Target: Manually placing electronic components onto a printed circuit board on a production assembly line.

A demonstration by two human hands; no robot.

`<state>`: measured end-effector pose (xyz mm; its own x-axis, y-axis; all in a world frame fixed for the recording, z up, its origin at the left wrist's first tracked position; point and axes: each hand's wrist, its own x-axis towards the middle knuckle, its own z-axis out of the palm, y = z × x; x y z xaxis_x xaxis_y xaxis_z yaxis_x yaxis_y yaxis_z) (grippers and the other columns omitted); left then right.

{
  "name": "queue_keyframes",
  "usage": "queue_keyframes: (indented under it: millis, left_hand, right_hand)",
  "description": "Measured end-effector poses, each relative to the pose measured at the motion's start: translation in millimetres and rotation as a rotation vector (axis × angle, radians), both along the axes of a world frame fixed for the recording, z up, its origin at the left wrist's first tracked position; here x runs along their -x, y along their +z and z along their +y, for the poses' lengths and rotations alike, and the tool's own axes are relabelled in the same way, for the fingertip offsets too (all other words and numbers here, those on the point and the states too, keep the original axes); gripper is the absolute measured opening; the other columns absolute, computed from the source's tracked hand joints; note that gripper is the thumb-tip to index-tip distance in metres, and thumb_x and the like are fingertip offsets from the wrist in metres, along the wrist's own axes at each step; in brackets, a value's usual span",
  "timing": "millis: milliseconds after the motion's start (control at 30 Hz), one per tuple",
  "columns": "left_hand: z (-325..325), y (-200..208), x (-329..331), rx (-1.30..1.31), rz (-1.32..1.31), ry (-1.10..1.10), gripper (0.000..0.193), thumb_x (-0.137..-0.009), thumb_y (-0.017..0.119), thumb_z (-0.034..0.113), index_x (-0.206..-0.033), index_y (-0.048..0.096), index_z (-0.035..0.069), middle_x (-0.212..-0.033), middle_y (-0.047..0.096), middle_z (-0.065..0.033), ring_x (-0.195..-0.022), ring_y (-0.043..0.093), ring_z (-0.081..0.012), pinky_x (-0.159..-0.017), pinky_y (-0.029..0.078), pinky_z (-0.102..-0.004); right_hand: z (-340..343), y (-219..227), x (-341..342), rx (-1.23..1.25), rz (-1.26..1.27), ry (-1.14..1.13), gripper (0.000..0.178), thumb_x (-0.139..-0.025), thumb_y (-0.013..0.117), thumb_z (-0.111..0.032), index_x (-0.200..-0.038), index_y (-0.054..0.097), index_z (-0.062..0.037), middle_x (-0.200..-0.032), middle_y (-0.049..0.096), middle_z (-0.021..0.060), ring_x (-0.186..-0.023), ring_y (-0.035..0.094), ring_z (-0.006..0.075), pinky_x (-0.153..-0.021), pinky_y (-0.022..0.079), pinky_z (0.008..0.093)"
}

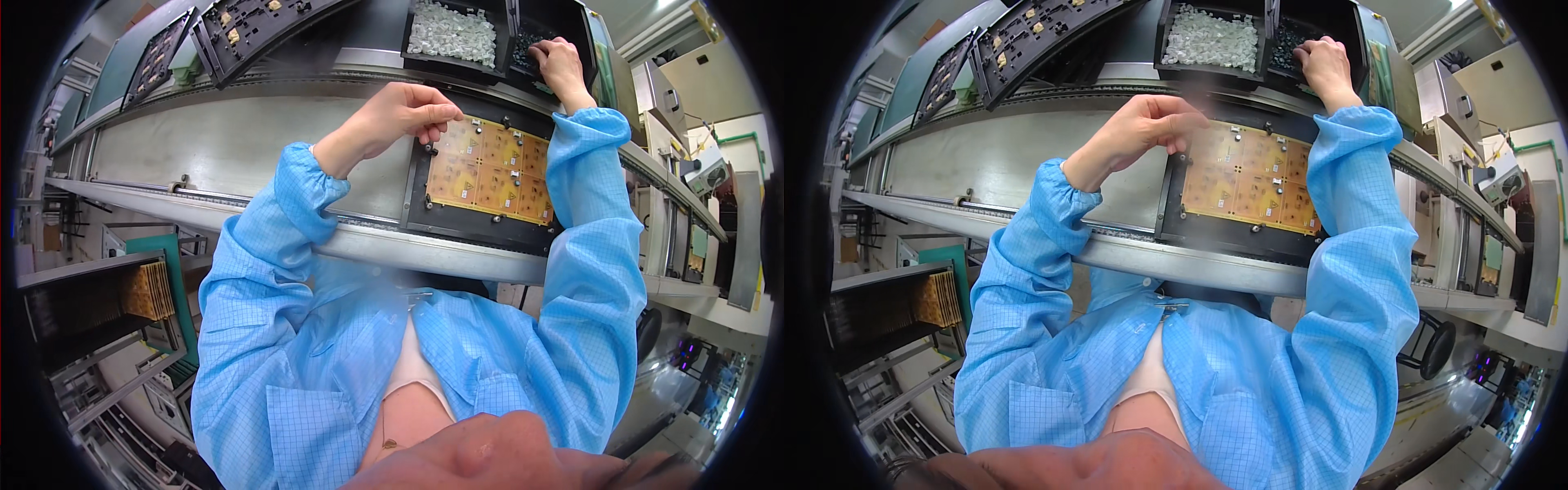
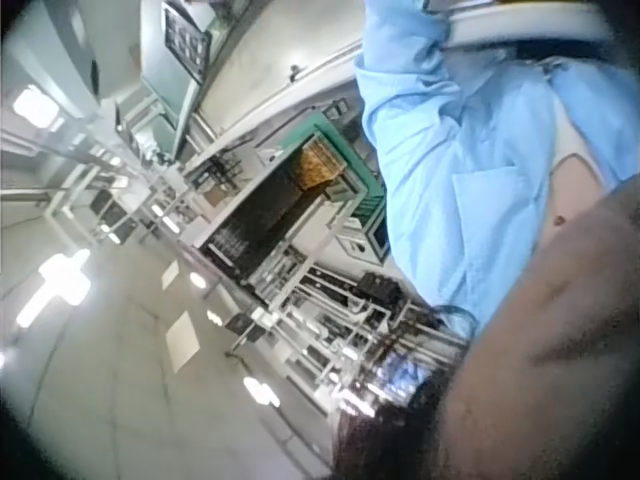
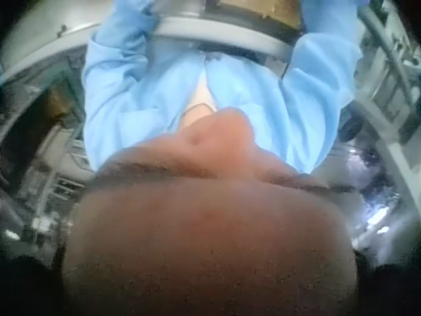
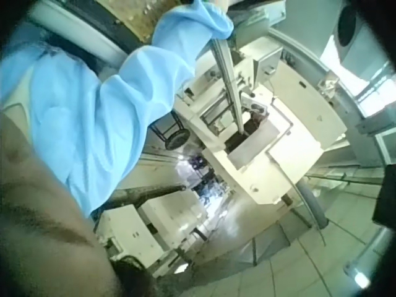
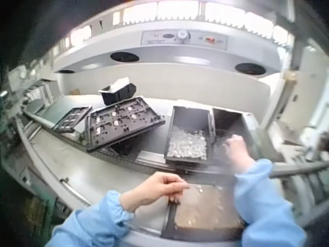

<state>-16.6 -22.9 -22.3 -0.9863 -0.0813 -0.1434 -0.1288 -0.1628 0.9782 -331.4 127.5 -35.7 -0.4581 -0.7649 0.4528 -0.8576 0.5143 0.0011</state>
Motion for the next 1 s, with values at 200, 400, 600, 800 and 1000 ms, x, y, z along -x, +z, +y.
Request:
queue_keyframes:
  millis: [200,400,600,800,1000]
  left_hand:
    - [9,4,-4,-0.038,0.019,-0.037,0.021,-0.095,0.066,0.016,-0.108,0.069,0.0,-0.082,0.066,-0.0026,-0.073,0.061,-0.0078,-0.066,0.051,-0.0215]
    - [17,-3,-3,0.229,-0.003,-0.073,0.021,-0.095,0.065,0.013,-0.11,0.067,-0.001,-0.086,0.069,-0.0052,-0.073,0.063,-0.0085,-0.068,0.053,-0.023]
    - [34,0,3,0.253,-0.007,-0.073,0.015,-0.095,0.065,0.011,-0.101,0.064,-0.002,-0.082,0.069,-0.0061,-0.073,0.064,-0.0094,-0.068,0.054,-0.0238]
    - [41,3,5,0.227,-0.036,-0.053,0.012,-0.094,0.065,0.011,-0.097,0.063,-0.001,-0.083,0.067,-0.0033,-0.074,0.064,-0.0096,-0.066,0.052,-0.0239]
    - [51,0,4,0.135,0.001,0.018,0.016,-0.094,0.064,0.01,-0.104,0.066,-0.002,-0.09,0.068,-0.0051,-0.078,0.062,-0.0092,-0.07,0.052,-0.0241]
  right_hand:
    - [24,13,-29,0.259,-0.329,0.068,0.02,-0.093,0.062,-0.022,-0.105,0.074,-0.0105,-0.085,0.066,0.0102,-0.079,0.064,0.0225,-0.073,0.05,0.0325]
    - [68,19,-115,0.394,-0.929,0.295,0.022,-0.095,0.061,-0.014,-0.113,0.07,-0.0046,-0.085,0.064,-0.0019,-0.076,0.055,0.0057,-0.07,0.046,0.021]
    - [98,-3,-177,0.361,-1.222,0.29,0.022,-0.095,0.063,-0.009,-0.114,0.067,0.0009,-0.099,0.068,0.0034,-0.09,0.062,0.0077,-0.081,0.05,0.0219]
    - [86,-15,-205,0.445,-1.305,0.336,0.022,-0.094,0.066,-0.009,-0.112,0.067,0.0026,-0.1,0.069,0.0066,-0.092,0.065,0.0096,-0.081,0.052,0.022]
    - [82,-21,-211,0.505,-1.302,0.309,0.02,-0.095,0.066,-0.01,-0.111,0.066,0.003,-0.098,0.071,0.0082,-0.09,0.067,0.0114,-0.08,0.054,0.0229]
